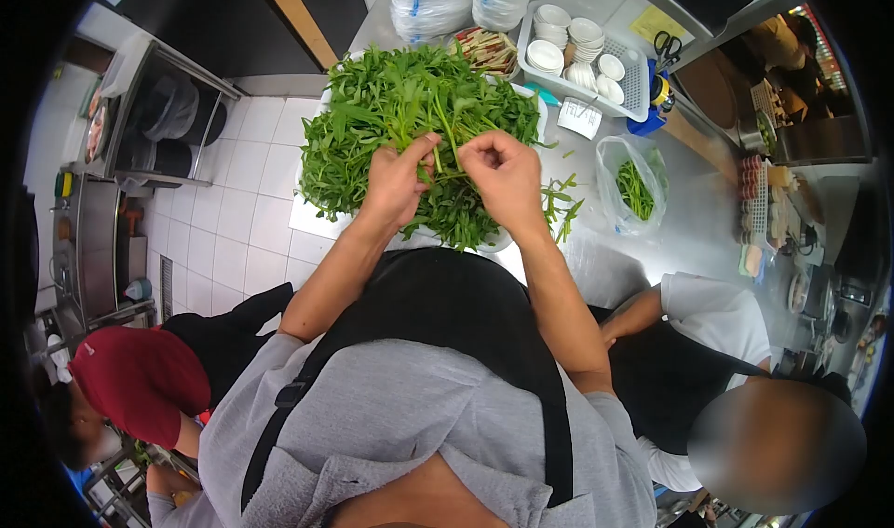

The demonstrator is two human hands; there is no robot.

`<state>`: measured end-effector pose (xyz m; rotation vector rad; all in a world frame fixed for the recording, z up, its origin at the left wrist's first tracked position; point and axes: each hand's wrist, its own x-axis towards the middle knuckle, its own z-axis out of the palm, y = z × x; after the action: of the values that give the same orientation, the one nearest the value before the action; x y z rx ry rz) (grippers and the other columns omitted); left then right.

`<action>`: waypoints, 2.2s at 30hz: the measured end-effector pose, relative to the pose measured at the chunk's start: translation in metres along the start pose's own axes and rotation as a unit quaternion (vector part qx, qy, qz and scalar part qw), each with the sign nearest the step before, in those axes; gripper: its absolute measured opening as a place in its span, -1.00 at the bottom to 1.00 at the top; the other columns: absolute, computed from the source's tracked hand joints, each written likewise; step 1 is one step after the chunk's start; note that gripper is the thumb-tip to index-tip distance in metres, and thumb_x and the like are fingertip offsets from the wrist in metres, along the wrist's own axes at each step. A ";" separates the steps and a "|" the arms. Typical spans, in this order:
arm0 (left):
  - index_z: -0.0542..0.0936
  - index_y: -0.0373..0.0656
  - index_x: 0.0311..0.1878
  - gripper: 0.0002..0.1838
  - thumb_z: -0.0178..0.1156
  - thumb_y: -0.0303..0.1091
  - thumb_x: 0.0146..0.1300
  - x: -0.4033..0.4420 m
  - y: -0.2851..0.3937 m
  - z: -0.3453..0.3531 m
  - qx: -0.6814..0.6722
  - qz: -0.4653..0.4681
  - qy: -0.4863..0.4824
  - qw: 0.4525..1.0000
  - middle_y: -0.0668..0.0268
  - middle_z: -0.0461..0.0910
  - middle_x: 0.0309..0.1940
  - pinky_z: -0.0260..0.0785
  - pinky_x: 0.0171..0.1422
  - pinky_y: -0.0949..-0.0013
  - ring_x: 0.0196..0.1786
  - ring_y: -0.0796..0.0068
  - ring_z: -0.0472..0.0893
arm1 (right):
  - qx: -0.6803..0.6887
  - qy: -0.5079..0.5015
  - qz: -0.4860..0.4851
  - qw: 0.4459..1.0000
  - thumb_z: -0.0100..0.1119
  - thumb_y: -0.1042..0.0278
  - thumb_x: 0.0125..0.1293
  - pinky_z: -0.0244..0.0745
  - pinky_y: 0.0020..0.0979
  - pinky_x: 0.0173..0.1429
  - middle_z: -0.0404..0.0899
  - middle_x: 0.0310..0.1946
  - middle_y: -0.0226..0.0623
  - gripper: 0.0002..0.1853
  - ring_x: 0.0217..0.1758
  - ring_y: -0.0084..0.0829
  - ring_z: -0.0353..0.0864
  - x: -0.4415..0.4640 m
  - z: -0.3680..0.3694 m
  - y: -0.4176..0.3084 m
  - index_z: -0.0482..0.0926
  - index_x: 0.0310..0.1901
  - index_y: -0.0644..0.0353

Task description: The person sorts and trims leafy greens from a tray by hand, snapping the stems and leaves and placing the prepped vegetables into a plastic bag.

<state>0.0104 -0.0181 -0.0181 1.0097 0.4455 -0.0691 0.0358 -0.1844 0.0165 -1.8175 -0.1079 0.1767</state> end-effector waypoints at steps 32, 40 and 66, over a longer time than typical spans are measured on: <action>0.61 -0.22 -0.07 -0.85 0.19 -0.34 0.45 -0.018 0.041 0.007 -0.054 0.016 -0.100 0.993 0.25 0.66 -0.29 0.15 -0.44 0.53 -0.44 0.67 0.36 | 0.081 -0.023 -0.037 0.996 0.31 0.39 0.40 0.30 -0.63 -0.25 0.70 -0.34 -0.45 -0.87 -0.37 -0.74 0.42 0.008 -0.070 -0.048 0.71 -0.19 0.29; 0.53 -0.20 0.05 -0.79 0.12 -0.28 0.50 -0.025 0.041 0.005 -0.128 0.055 -0.150 0.979 0.27 0.60 -0.32 0.15 -0.39 0.53 -0.45 0.65 0.32 | 0.105 -0.066 -0.012 0.992 0.30 0.38 0.44 0.38 -0.61 -0.26 0.71 -0.32 -0.41 -0.85 -0.38 -0.70 0.49 0.005 -0.043 -0.040 0.69 -0.13 0.31; 0.57 -0.18 -0.26 -0.72 0.12 -0.17 0.48 -0.039 0.089 -0.032 -0.029 0.135 -0.058 0.989 0.25 0.59 -0.28 0.21 -0.29 0.52 -0.37 0.60 0.40 | -0.057 0.037 -0.053 0.996 0.38 0.34 0.34 0.41 -0.54 -0.26 0.64 -0.44 -0.45 -0.82 -0.44 -0.63 0.49 0.028 -0.017 0.003 0.73 -0.21 0.30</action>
<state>-0.0127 0.0500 0.0540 0.9945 0.2007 0.1268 0.0667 -0.1970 0.0161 -1.9254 -0.1640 0.0287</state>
